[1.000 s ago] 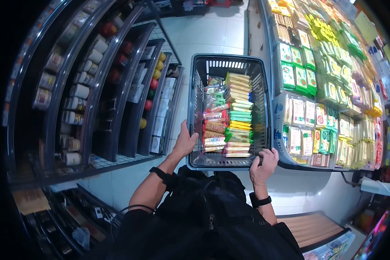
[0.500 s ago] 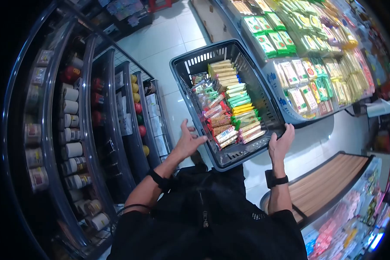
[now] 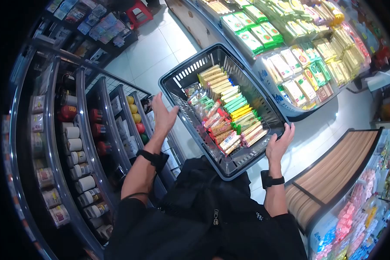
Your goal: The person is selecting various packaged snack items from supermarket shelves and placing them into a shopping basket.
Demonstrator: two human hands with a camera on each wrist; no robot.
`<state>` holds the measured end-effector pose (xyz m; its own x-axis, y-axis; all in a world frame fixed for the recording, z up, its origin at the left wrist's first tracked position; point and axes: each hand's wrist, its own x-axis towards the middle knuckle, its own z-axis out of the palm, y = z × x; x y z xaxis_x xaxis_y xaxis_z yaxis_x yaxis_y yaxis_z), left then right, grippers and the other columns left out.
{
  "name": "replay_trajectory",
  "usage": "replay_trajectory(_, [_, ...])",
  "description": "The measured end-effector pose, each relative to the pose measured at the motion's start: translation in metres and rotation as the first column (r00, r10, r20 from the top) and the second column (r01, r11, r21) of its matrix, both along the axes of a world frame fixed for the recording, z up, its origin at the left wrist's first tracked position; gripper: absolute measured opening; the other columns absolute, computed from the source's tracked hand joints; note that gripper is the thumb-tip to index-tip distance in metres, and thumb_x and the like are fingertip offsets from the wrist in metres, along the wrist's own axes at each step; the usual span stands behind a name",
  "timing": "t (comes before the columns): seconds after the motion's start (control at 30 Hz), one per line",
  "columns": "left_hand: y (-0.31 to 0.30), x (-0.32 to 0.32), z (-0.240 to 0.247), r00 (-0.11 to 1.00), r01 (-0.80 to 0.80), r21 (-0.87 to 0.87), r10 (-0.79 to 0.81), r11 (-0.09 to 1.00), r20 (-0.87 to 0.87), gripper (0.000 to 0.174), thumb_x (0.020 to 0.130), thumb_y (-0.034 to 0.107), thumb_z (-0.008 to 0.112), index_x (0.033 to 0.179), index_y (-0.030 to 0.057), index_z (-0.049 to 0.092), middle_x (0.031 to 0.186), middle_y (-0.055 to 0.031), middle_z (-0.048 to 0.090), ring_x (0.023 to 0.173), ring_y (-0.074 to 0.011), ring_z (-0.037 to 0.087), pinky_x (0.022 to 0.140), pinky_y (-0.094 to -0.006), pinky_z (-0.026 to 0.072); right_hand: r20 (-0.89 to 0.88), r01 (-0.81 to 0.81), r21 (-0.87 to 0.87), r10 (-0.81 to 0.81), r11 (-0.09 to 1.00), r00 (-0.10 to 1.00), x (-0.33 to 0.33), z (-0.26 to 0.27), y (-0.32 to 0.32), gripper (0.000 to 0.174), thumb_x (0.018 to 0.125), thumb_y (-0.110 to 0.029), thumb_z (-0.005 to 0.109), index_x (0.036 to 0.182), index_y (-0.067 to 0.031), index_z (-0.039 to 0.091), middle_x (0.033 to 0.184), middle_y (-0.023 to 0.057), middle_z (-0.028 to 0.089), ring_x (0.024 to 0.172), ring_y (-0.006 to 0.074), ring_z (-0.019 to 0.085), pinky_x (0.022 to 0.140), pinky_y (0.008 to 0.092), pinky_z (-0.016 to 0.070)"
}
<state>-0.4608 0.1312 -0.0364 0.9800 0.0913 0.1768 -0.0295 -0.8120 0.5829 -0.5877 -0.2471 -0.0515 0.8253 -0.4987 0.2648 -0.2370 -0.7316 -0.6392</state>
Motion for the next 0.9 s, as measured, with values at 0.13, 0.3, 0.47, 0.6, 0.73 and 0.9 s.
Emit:
replay_trajectory(0.13, [0.021, 0.041, -0.005, 0.987, 0.094, 0.138, -0.111, 0.986, 0.120, 0.076, 0.071, 0.012, 0.071, 0.134, -0.0063, 0.033, 0.131, -0.0268, 0.040, 0.125, -0.0414, 0.035, 0.108, -0.0461, 0.0269, -0.038, 0.031, 0.035, -0.030, 0.999, 0.999, 0.000, 0.001, 0.001, 0.055, 0.077, 0.002, 0.052, 0.130, 0.0017, 0.040, 0.145, 0.0259, 0.028, 0.135, 0.0421, 0.027, 0.112, 0.0470, 0.0225])
replay_trajectory(0.3, [0.030, 0.080, -0.014, 0.948, 0.263, 0.178, -0.288, 0.948, 0.137, 0.068, 0.072, 0.011, 0.069, 0.131, -0.0050, 0.038, 0.131, -0.0265, 0.039, 0.124, -0.0417, 0.036, 0.108, -0.0468, 0.0281, -0.064, 0.163, -0.017, -0.164, 0.987, 0.984, -0.001, 0.001, 0.011, 0.060, 0.079, -0.001, 0.054, 0.136, 0.0016, 0.035, 0.144, 0.0269, 0.029, 0.134, 0.0430, 0.030, 0.112, 0.0447, 0.0251])
replay_trajectory(0.47, [0.031, 0.084, -0.021, 0.933, 0.325, 0.062, -0.330, 0.944, 0.142, 0.063, 0.076, 0.012, 0.067, 0.130, -0.0039, 0.039, 0.134, -0.0256, 0.035, 0.124, -0.0427, 0.035, 0.106, -0.0458, 0.0296, -0.119, 0.308, -0.034, -0.310, 0.951, 0.943, -0.003, -0.006, 0.019, 0.063, 0.081, -0.006, 0.057, 0.138, 0.0015, 0.033, 0.135, 0.0259, 0.041, 0.128, 0.0409, 0.040, 0.107, 0.0429, 0.0324])
replay_trajectory(0.6, [0.055, 0.085, -0.027, 0.949, 0.308, -0.232, -0.278, 0.923, 0.151, 0.056, 0.085, 0.013, 0.063, 0.131, -0.0031, 0.038, 0.133, -0.0237, 0.035, 0.123, -0.0353, 0.039, 0.099, -0.0421, 0.0379, -0.152, 0.342, -0.057, -0.347, 0.938, 0.925, -0.001, -0.001, 0.023, 0.061, 0.083, -0.009, 0.058, 0.138, 0.0005, 0.034, 0.132, 0.0245, 0.045, 0.122, 0.0395, 0.047, 0.103, 0.0414, 0.0371])
replay_trajectory(0.73, [0.086, 0.066, -0.049, 0.975, 0.009, -0.605, -0.141, 0.796, -0.171, 0.036, 0.092, 0.018, 0.057, 0.121, -0.0011, 0.045, 0.115, -0.0152, 0.051, 0.100, -0.0229, 0.055, 0.085, -0.0335, 0.0462, -0.147, 0.339, -0.059, -0.344, 0.939, 0.927, 0.000, -0.003, 0.022, 0.059, 0.082, -0.008, 0.057, 0.137, 0.0013, 0.036, 0.132, 0.0247, 0.046, 0.121, 0.0384, 0.048, 0.103, 0.0406, 0.0378])
replay_trajectory(0.9, [0.107, 0.011, -0.106, 0.699, 0.077, -0.773, -0.586, 0.630, -0.409, 0.020, 0.094, 0.021, 0.056, 0.097, 0.0017, 0.060, 0.087, -0.0061, 0.061, 0.086, -0.0145, 0.058, 0.079, -0.0302, 0.0477, -0.150, 0.317, -0.082, -0.326, 0.945, 0.933, 0.000, -0.004, 0.016, 0.060, 0.082, -0.009, 0.058, 0.136, 0.0022, 0.036, 0.131, 0.0244, 0.046, 0.121, 0.0378, 0.048, 0.102, 0.0396, 0.0380])
